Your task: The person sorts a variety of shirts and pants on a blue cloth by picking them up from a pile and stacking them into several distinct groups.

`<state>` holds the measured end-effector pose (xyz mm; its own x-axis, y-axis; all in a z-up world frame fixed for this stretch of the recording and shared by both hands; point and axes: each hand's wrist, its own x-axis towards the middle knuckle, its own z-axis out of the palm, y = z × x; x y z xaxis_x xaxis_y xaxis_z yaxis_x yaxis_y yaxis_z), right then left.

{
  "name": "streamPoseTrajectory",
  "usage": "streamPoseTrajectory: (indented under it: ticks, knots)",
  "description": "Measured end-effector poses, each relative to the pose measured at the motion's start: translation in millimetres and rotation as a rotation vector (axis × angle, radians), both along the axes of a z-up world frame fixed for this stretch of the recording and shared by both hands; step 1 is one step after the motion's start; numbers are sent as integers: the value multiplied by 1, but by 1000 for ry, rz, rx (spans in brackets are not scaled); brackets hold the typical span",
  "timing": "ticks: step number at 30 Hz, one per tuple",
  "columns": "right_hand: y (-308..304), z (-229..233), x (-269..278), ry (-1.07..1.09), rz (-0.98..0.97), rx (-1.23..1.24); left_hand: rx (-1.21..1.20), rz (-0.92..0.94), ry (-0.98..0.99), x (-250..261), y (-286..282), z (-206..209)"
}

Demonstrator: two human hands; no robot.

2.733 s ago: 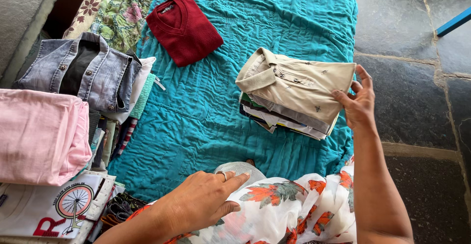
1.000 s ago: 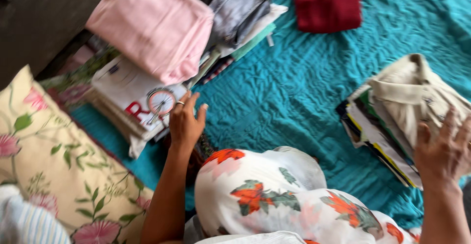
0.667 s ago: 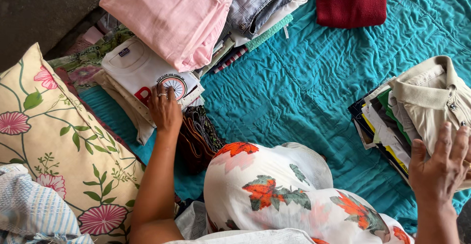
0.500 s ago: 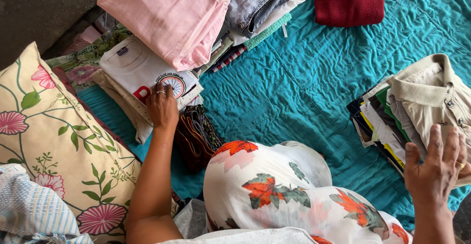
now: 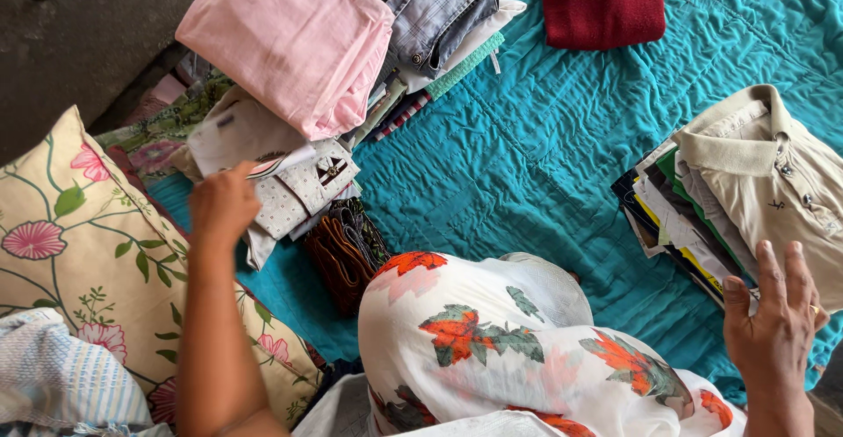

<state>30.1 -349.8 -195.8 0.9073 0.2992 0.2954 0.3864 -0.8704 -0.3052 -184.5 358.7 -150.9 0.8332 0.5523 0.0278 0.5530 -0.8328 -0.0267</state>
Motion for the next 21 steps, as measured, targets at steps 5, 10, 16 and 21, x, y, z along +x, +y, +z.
streamPoseTrajectory:
  ticks: [5, 10, 16, 21]
  knots:
    - [12, 6, -4, 98, 24, 89, -162, -20, -37, 0, -39, 101]
    - [38, 30, -16, 199, -15, 192, -422, -48, -52, 33, -89, 156]
    - [53, 49, -28, 253, 171, 426, -823, -453, -306, 96, -152, 181]
    - [71, 64, -46, 764, 424, 1024, -715, -615, -172, 146, -238, 196]
